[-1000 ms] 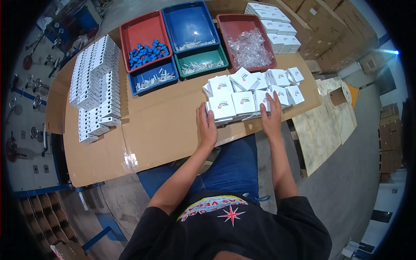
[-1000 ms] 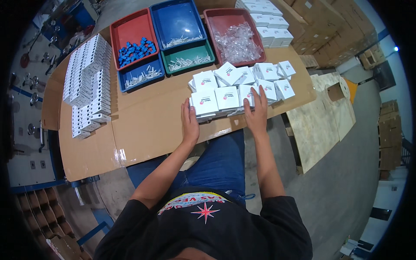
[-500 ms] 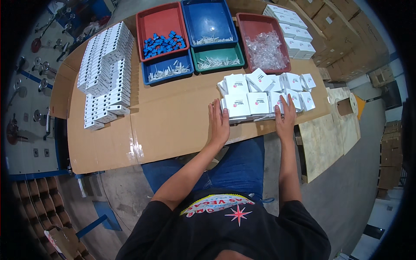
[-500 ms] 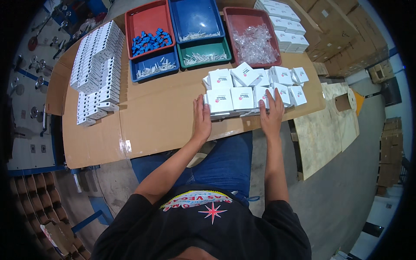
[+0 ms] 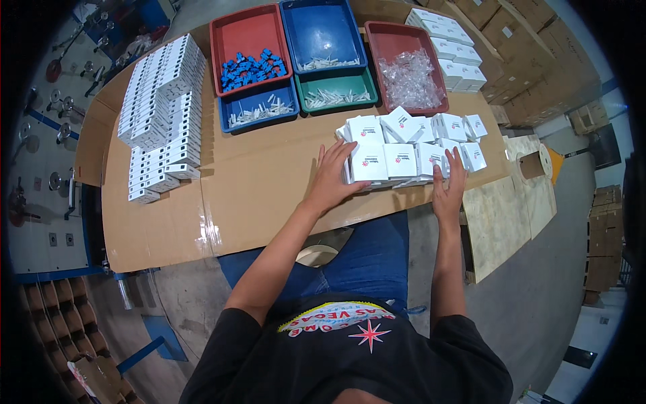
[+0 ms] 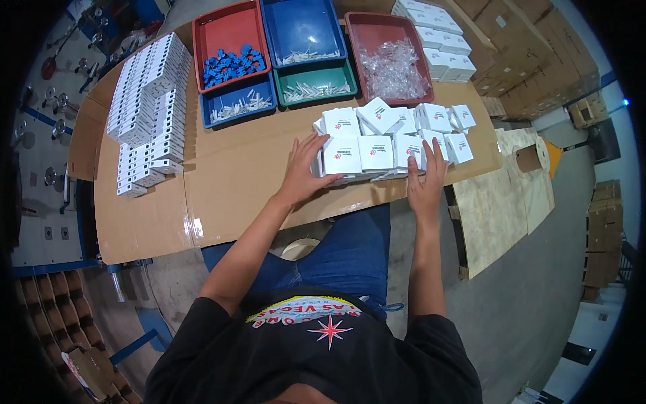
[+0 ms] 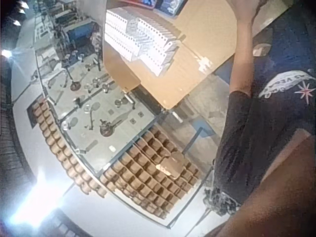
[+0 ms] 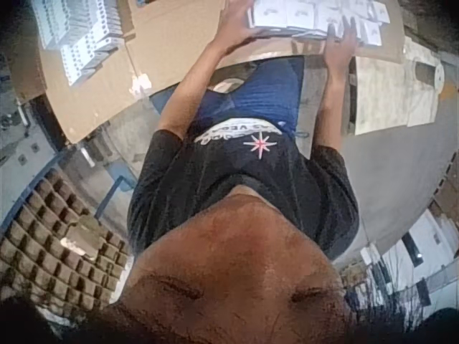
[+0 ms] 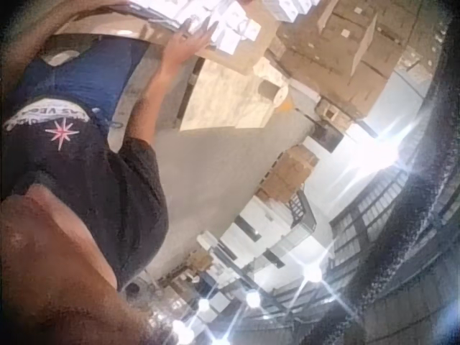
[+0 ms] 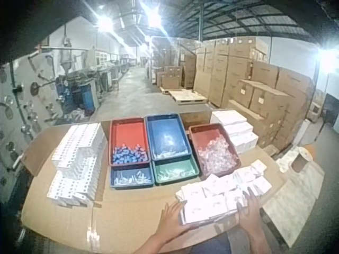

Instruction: The person sits at a workbench and packs small hardware components into white boxes. They pick clear plastic bags from a red tray and fill them with white plastic pieces from a green tray and blue plastic pieces from a red tray. The person then places the filled bags into the white boxes and stacks them on the table.

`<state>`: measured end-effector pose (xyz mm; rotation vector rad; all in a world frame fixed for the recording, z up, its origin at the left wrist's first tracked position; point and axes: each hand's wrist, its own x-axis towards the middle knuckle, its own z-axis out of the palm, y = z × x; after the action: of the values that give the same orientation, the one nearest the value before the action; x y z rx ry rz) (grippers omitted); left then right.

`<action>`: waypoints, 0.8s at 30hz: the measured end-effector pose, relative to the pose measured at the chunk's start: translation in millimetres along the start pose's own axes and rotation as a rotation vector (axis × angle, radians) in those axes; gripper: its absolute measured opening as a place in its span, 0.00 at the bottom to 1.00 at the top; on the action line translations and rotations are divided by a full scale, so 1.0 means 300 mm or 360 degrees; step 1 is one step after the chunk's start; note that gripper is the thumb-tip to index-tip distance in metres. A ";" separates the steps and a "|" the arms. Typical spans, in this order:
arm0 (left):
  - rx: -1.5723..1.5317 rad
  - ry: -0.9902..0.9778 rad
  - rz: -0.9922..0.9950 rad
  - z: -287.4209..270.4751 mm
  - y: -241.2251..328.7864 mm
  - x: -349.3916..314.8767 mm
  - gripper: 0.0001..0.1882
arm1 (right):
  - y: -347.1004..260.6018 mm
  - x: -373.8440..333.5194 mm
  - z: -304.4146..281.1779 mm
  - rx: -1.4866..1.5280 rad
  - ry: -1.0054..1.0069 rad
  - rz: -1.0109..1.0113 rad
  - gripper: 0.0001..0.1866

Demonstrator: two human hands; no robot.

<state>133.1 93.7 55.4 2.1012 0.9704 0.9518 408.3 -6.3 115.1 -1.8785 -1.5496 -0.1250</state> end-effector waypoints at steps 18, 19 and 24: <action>-0.2415 0.0303 -0.0776 -0.303 0.241 -0.177 0.38 | -0.571 0.024 0.022 0.1239 -0.0580 -0.0367 0.20; -0.2482 0.0350 -0.0808 -0.323 0.236 -0.200 0.37 | -0.608 0.021 0.037 0.1320 -0.0657 -0.0399 0.21; -0.2143 0.0633 -0.0759 -0.371 0.236 -0.279 0.34 | -0.745 -0.002 0.056 0.1434 -0.0873 -0.0568 0.24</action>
<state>29.6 14.2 141.1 0.5495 0.6163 1.2503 202.2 14.0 200.5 -0.9403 -1.8380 0.8557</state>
